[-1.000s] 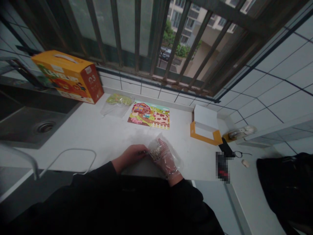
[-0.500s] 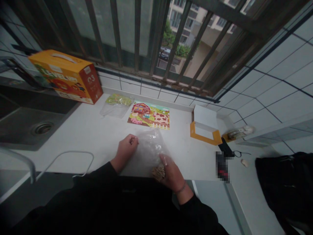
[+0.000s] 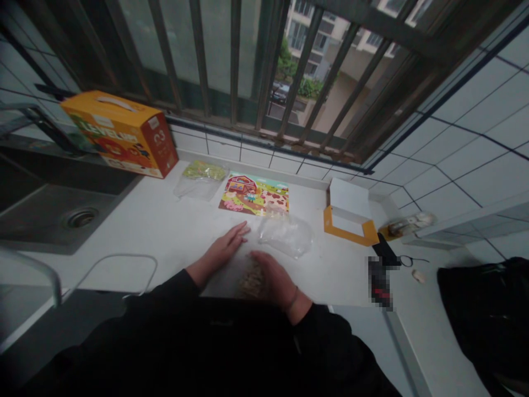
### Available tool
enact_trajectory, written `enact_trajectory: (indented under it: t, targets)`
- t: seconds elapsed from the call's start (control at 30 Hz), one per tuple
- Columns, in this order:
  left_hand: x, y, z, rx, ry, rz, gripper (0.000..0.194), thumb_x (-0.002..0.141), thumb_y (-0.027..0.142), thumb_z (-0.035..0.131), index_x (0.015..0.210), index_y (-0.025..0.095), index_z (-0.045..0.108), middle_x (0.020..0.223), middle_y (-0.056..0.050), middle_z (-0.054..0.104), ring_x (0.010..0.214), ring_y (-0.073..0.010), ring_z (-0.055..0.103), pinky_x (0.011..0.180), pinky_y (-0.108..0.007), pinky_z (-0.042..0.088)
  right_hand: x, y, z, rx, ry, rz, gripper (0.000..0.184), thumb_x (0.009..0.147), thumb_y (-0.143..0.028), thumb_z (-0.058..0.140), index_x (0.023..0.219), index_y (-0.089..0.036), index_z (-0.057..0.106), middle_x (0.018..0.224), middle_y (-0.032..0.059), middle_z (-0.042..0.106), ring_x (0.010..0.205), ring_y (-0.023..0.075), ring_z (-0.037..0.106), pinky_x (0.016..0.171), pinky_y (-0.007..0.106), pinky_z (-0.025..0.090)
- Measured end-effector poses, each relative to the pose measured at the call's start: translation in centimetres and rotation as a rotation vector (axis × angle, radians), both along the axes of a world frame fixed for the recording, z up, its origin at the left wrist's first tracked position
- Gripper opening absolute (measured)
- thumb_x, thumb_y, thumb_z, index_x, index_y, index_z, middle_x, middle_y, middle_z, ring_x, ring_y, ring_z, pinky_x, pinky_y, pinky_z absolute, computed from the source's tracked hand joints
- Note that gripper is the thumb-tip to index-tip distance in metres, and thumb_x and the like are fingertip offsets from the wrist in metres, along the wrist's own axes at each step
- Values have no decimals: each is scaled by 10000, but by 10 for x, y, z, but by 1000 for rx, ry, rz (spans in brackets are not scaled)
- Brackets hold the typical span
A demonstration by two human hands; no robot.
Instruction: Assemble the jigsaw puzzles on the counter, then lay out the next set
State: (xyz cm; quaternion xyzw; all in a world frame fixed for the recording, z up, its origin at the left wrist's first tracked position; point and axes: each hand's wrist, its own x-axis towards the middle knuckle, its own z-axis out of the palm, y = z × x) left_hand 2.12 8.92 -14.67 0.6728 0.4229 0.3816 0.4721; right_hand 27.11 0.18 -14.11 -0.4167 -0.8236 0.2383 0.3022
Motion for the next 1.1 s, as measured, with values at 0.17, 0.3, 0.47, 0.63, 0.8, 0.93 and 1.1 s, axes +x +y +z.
enact_trajectory:
  t: [0.17, 0.3, 0.47, 0.63, 0.8, 0.93, 1.1]
  targets:
    - [-7, 2, -6, -55, -57, 135, 487, 1106, 539, 395, 1385, 183, 576, 1288, -151, 778, 979, -199, 784, 822, -345, 629, 55, 98, 26, 95, -40, -402, 949, 801, -473, 843, 1603, -136, 463, 1477, 223, 645, 1333, 372, 670, 1191, 568, 544]
    - [-8, -1, -5, -34, 0, 106, 345, 1065, 496, 514, 1182, 203, 655, 1073, -77, 805, 874, -192, 760, 830, -350, 612, 84, 131, 56, 251, -14, -647, 1028, 790, -510, 842, 1621, -81, 414, 1536, 272, 584, 1408, 397, 604, 1244, 590, 480]
    - [-9, -5, 0, 20, 45, 57, 442, 966, 555, 705, 1240, 210, 675, 1144, -82, 783, 962, -226, 744, 878, -375, 600, 44, 91, 47, 107, 71, -489, 1043, 783, -501, 873, 1644, -153, 398, 1523, 218, 620, 1347, 373, 668, 1185, 548, 553]
    - [-10, -3, -8, 149, 38, -49, 1063, 743, 630, 949, 1601, 211, 481, 1605, -211, 557, 1418, -380, 615, 1156, -534, 535, -14, 50, 5, -66, 110, -240, 1176, 729, -518, 945, 1678, -158, 351, 1592, 231, 566, 1451, 387, 612, 1237, 545, 518]
    - [-6, -1, -18, 302, 172, -241, 1357, 590, 639, 1036, 1697, 209, 378, 1719, -241, 438, 1603, -454, 428, 1342, -628, 337, -26, 44, -12, -166, 126, -107, 1287, 646, -519, 1019, 1684, -176, 340, 1642, 239, 527, 1499, 413, 569, 1276, 579, 471]
    - [1, -1, -18, 367, 257, -304, 1344, 606, 585, 1035, 1710, 232, 353, 1717, -228, 461, 1573, -457, 479, 1314, -614, 386, -16, 40, -13, -96, 166, -107, 1174, 681, -503, 1007, 1641, -204, 402, 1592, 206, 559, 1474, 385, 580, 1279, 558, 472]
    - [8, -2, -14, 362, 330, -294, 1275, 615, 578, 1017, 1677, 230, 404, 1657, -221, 540, 1488, -458, 571, 1270, -600, 418, -9, 33, -29, -60, 113, -167, 1180, 675, -457, 1004, 1644, -182, 389, 1562, 230, 553, 1439, 400, 590, 1253, 598, 487]
